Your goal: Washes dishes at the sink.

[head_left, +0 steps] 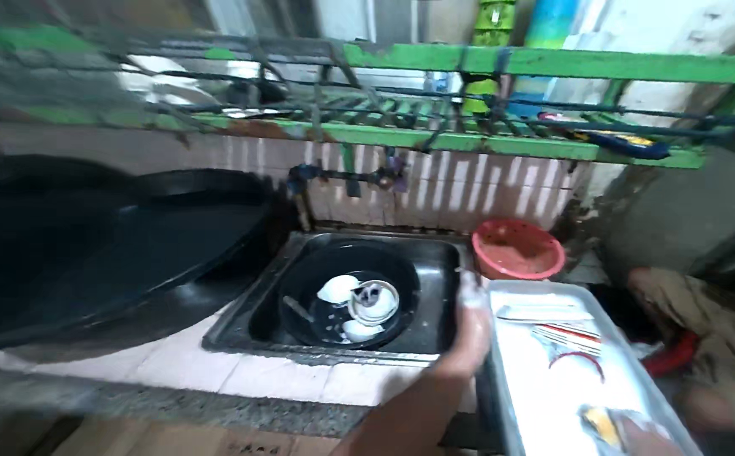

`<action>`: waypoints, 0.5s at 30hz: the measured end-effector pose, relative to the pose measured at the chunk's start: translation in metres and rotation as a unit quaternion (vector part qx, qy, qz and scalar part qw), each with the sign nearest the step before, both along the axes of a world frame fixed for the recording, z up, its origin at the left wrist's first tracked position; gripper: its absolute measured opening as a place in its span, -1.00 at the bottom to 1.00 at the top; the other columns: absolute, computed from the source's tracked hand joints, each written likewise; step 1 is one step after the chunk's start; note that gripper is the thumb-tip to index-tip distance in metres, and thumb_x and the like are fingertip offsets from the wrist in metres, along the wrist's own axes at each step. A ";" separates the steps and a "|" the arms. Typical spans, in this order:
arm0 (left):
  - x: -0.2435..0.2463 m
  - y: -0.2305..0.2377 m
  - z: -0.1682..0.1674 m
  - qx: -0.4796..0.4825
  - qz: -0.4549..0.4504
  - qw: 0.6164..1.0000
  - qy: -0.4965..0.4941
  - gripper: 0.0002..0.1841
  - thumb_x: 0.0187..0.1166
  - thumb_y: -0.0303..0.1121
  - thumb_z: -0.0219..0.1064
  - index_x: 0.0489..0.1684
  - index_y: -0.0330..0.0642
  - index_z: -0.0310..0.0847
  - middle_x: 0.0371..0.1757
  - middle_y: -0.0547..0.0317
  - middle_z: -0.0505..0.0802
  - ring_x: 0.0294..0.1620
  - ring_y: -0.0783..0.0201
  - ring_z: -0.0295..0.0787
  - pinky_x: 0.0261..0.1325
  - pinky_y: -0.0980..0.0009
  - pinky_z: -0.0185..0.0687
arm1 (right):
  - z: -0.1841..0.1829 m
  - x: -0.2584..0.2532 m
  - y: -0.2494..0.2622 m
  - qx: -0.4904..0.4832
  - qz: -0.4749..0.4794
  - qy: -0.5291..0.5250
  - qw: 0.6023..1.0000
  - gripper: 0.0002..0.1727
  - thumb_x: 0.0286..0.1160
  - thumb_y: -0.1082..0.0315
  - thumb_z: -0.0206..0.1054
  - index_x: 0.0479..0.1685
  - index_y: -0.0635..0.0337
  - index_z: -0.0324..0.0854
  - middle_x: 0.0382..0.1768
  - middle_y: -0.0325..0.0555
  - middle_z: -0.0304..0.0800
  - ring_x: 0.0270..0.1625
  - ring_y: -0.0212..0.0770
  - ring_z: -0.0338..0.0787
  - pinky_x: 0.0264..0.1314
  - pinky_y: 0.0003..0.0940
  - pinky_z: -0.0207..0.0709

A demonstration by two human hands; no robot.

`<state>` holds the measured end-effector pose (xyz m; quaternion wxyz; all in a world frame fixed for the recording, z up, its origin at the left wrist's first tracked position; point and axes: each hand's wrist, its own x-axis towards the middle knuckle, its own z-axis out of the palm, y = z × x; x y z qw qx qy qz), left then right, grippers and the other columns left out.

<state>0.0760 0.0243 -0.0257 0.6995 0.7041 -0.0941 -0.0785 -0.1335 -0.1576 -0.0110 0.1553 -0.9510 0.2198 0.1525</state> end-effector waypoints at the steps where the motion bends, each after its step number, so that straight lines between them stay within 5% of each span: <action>1: -0.024 -0.021 0.008 0.055 -0.108 0.992 -0.046 -0.55 0.80 -0.41 0.05 0.59 -0.47 0.36 0.48 -0.34 0.63 0.53 -0.03 0.55 0.62 0.10 0.43 | -0.002 -0.001 -0.003 0.000 0.015 0.016 1.000 -0.33 0.56 0.24 0.39 0.60 0.43 0.42 0.50 0.56 0.49 0.55 0.55 0.49 0.60 0.41 0.29; 4: -0.069 -0.080 -0.002 0.243 -0.365 0.874 -0.211 -0.60 0.71 -0.45 0.13 0.48 -0.33 0.56 0.41 -0.18 0.75 0.49 -0.03 0.65 0.59 0.02 0.49 | -0.001 0.004 0.003 0.000 0.006 0.103 0.995 -0.37 0.49 0.23 0.42 0.56 0.27 0.49 0.46 0.38 0.58 0.49 0.45 0.56 0.44 0.42 0.44; 7: -0.083 -0.093 -0.023 0.415 -0.455 0.750 -0.243 -0.50 0.67 -0.25 0.25 0.47 -0.42 0.53 0.57 -0.28 0.58 0.64 -0.22 0.44 0.65 -0.18 0.35 | -0.013 0.005 0.001 0.002 0.027 0.132 0.991 -0.46 0.38 0.23 0.43 0.38 0.23 0.59 0.35 0.35 0.66 0.36 0.44 0.67 0.21 0.48 0.54; 12: -0.080 -0.098 -0.024 0.539 -0.408 0.706 -0.208 -0.51 0.56 -0.46 0.30 0.48 -0.47 0.48 0.54 -0.38 0.56 0.57 -0.34 0.47 0.49 -0.26 0.49 | -0.020 0.003 -0.007 0.057 0.007 0.075 0.996 -0.38 0.30 0.15 0.46 0.45 0.07 0.58 0.37 0.17 0.69 0.36 0.25 0.71 0.31 0.36 0.55; 15: -0.077 -0.102 -0.013 0.587 -0.422 0.662 -0.198 -0.55 0.62 -0.43 0.27 0.40 -0.59 0.49 0.50 -0.48 0.58 0.55 -0.42 0.45 0.59 -0.35 0.27 | -0.008 0.002 -0.007 0.114 -0.088 0.011 0.989 -0.39 0.42 0.21 0.47 0.48 0.24 0.54 0.34 0.29 0.68 0.37 0.24 0.70 0.44 0.28 0.49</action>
